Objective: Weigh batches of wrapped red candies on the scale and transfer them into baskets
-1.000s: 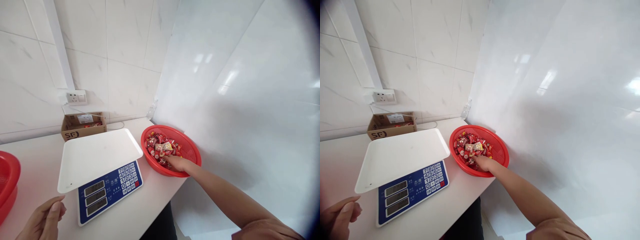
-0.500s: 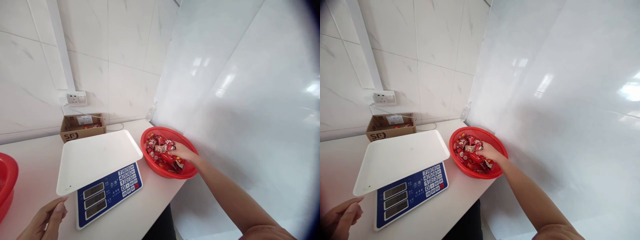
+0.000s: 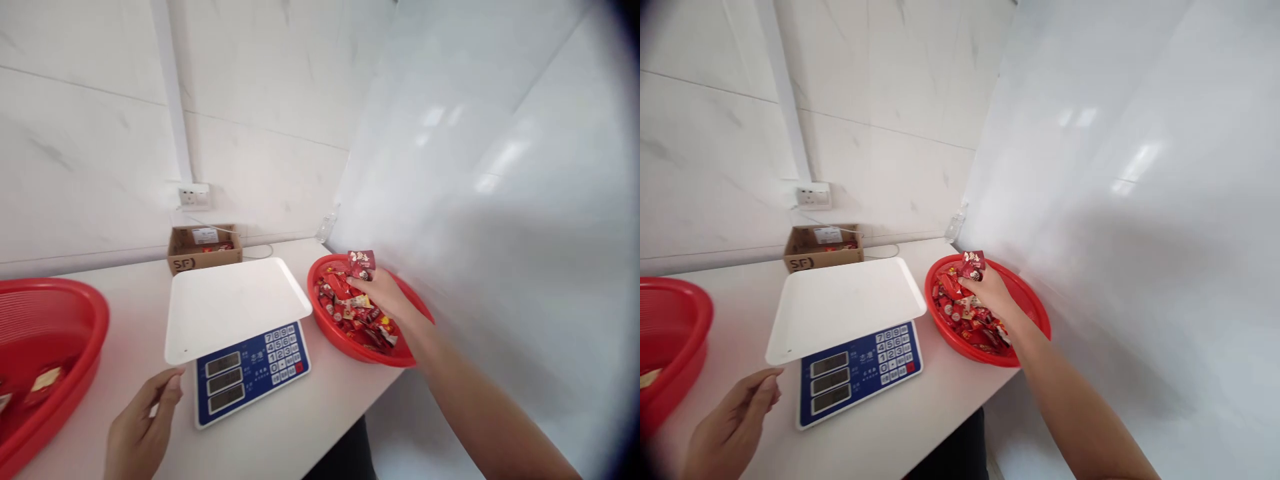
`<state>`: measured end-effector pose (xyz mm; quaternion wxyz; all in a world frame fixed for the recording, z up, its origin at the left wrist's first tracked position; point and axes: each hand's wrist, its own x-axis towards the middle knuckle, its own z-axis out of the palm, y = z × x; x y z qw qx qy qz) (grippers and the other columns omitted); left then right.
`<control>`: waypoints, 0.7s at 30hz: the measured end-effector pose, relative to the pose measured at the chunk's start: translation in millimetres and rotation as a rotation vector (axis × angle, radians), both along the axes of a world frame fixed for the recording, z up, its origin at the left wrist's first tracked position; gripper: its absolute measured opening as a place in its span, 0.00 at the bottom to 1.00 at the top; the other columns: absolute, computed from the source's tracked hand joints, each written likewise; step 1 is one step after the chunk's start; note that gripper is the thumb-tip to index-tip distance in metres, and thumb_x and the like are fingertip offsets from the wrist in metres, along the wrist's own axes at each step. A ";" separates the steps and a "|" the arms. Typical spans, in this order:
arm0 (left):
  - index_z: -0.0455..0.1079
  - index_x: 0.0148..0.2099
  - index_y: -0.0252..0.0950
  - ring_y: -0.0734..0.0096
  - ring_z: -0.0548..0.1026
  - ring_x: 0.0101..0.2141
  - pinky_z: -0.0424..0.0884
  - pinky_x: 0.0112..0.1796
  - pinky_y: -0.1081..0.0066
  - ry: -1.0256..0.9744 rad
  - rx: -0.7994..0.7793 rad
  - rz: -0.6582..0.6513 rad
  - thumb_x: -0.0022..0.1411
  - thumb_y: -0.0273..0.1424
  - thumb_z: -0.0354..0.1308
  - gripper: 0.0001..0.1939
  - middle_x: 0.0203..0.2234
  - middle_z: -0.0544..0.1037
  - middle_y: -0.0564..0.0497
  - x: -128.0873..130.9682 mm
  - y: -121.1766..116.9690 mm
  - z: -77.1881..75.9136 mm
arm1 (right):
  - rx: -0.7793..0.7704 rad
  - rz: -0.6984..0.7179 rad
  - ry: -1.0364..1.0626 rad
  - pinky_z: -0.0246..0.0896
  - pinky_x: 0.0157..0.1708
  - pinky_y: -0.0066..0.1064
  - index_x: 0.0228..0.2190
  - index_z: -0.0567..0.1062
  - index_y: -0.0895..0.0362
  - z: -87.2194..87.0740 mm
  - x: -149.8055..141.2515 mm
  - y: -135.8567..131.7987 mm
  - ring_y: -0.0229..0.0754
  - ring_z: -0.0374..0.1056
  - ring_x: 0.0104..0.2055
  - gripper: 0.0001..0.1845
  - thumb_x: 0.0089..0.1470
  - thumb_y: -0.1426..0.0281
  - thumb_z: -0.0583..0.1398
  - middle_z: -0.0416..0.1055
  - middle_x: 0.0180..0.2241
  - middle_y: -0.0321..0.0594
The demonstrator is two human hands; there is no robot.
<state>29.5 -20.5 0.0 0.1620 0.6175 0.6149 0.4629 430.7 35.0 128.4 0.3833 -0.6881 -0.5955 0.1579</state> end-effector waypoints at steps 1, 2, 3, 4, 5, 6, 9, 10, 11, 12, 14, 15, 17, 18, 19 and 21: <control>0.69 0.37 0.42 0.71 0.74 0.24 0.70 0.24 0.77 -0.017 -0.023 -0.019 0.54 0.46 0.49 0.16 0.23 0.75 0.54 1.6 -1.2 5.0 | 0.029 0.028 0.012 0.62 0.38 0.32 0.37 0.72 0.58 0.5 -17.1 4.0 0.43 0.70 0.38 0.16 0.45 0.64 0.58 0.74 0.37 0.39; 0.69 0.36 0.41 0.72 0.74 0.24 0.70 0.25 0.77 -0.037 -0.030 -0.029 0.55 0.46 0.49 0.17 0.23 0.75 0.54 3.4 -2.3 9.8 | 0.055 0.055 0.013 0.62 0.37 0.32 0.36 0.72 0.58 0.4 -35.9 8.2 0.43 0.70 0.37 0.15 0.44 0.65 0.59 0.74 0.35 0.38; 0.69 0.36 0.40 0.72 0.73 0.24 0.70 0.25 0.76 -0.054 -0.029 -0.034 0.55 0.46 0.48 0.17 0.23 0.74 0.53 5.2 -3.4 13.9 | 0.076 0.081 0.004 0.62 0.36 0.31 0.35 0.71 0.58 -0.4 -55.7 12.7 0.43 0.69 0.36 0.15 0.43 0.66 0.60 0.74 0.34 0.38; 0.68 0.36 0.39 0.72 0.73 0.24 0.69 0.24 0.76 -0.065 -0.029 -0.034 0.56 0.46 0.48 0.17 0.23 0.74 0.53 6.6 -4.2 17.1 | 0.091 0.111 -0.010 0.61 0.36 0.31 0.36 0.71 0.57 -1.9 -75.9 17.4 0.42 0.69 0.35 0.15 0.42 0.67 0.60 0.74 0.33 0.37; 0.68 0.35 0.39 0.72 0.72 0.24 0.69 0.24 0.76 -0.072 -0.029 -0.034 0.56 0.45 0.48 0.17 0.23 0.73 0.53 7.5 -4.7 19.4 | 0.106 0.145 -0.021 0.61 0.36 0.31 0.37 0.71 0.57 -4.4 -95.6 22.2 0.42 0.69 0.35 0.16 0.42 0.68 0.61 0.74 0.33 0.37; 0.68 0.35 0.38 0.72 0.71 0.24 0.68 0.24 0.76 -0.079 -0.032 -0.032 0.57 0.45 0.47 0.17 0.22 0.72 0.53 7.7 -5.0 20.8 | 0.121 0.190 -0.025 0.61 0.36 0.30 0.40 0.70 0.57 -7.5 -114.2 27.2 0.41 0.69 0.36 0.19 0.42 0.70 0.61 0.73 0.34 0.37; 0.67 0.36 0.38 0.72 0.69 0.23 0.68 0.25 0.74 -0.125 -0.032 -0.011 0.57 0.44 0.47 0.16 0.21 0.71 0.53 4.9 -4.5 21.3 | 0.131 0.329 -0.026 0.60 0.39 0.30 0.44 0.67 0.55 -19.3 -157.0 41.7 0.41 0.68 0.39 0.24 0.42 0.70 0.61 0.72 0.39 0.37; 0.67 0.36 0.38 0.72 0.69 0.23 0.68 0.25 0.74 -0.146 -0.032 -0.004 0.57 0.44 0.47 0.17 0.21 0.70 0.54 3.3 -4.2 21.0 | 0.111 0.355 -0.029 0.60 0.39 0.31 0.44 0.67 0.55 -23.1 -165.9 45.8 0.41 0.68 0.40 0.24 0.42 0.69 0.62 0.72 0.39 0.37; 0.67 0.36 0.37 0.73 0.69 0.23 0.67 0.25 0.74 -0.167 -0.033 0.002 0.57 0.44 0.47 0.17 0.21 0.70 0.54 1.7 -4.0 20.8 | 0.082 0.366 -0.036 0.60 0.38 0.31 0.43 0.68 0.55 -26.3 -172.1 49.3 0.42 0.68 0.39 0.22 0.42 0.67 0.62 0.72 0.38 0.37; 0.67 0.36 0.38 0.73 0.68 0.22 0.67 0.24 0.74 -0.185 -0.033 0.008 0.57 0.44 0.47 0.17 0.21 0.70 0.54 0.5 -3.8 20.7 | 0.054 0.365 -0.045 0.61 0.38 0.31 0.41 0.68 0.55 -28.9 -175.8 52.0 0.42 0.68 0.39 0.21 0.43 0.66 0.62 0.73 0.37 0.37; 0.67 0.36 0.38 0.73 0.68 0.22 0.66 0.24 0.75 -0.209 -0.034 0.016 0.57 0.44 0.47 0.16 0.21 0.69 0.54 -0.7 -4.2 21.1 | 0.017 0.363 -0.065 0.61 0.37 0.31 0.40 0.68 0.55 -31.6 -177.4 55.1 0.43 0.68 0.39 0.19 0.44 0.66 0.61 0.73 0.37 0.37; 0.67 0.36 0.38 0.73 0.68 0.22 0.66 0.24 0.75 -0.216 -0.034 0.017 0.57 0.44 0.47 0.16 0.21 0.69 0.54 -0.6 -4.7 21.4 | 0.008 0.365 -0.085 0.60 0.37 0.31 0.41 0.68 0.55 -31.7 -176.1 55.7 0.43 0.68 0.39 0.19 0.44 0.66 0.61 0.73 0.37 0.38; 0.67 0.36 0.38 0.73 0.68 0.22 0.66 0.24 0.74 -0.220 -0.034 0.006 0.57 0.44 0.48 0.16 0.21 0.70 0.54 0.7 -6.3 22.2 | 0.001 0.376 -0.149 0.60 0.38 0.31 0.44 0.68 0.54 -29.6 -171.4 55.2 0.44 0.68 0.41 0.23 0.43 0.68 0.61 0.72 0.40 0.39; 0.68 0.36 0.38 0.73 0.68 0.22 0.67 0.24 0.74 -0.217 -0.032 -0.003 0.57 0.43 0.48 0.16 0.21 0.70 0.54 1.6 -7.2 22.5 | -0.005 0.379 -0.188 0.59 0.40 0.32 0.47 0.66 0.54 -27.5 -168.6 54.3 0.45 0.67 0.43 0.26 0.43 0.69 0.61 0.71 0.42 0.39; 0.68 0.36 0.38 0.73 0.68 0.23 0.66 0.24 0.74 -0.210 -0.030 -0.012 0.57 0.43 0.48 0.15 0.21 0.70 0.53 2.5 -8.1 22.8 | -0.015 0.382 -0.228 0.58 0.41 0.32 0.50 0.64 0.53 -25.0 -165.7 53.0 0.46 0.66 0.45 0.30 0.43 0.69 0.61 0.70 0.45 0.40; 0.68 0.36 0.38 0.72 0.69 0.24 0.66 0.24 0.74 -0.193 -0.023 -0.030 0.57 0.43 0.48 0.15 0.23 0.71 0.53 3.8 -9.5 23.0 | -0.049 0.397 -0.282 0.57 0.44 0.33 0.55 0.58 0.52 -19.0 -160.1 49.9 0.48 0.63 0.49 0.37 0.43 0.68 0.62 0.66 0.50 0.41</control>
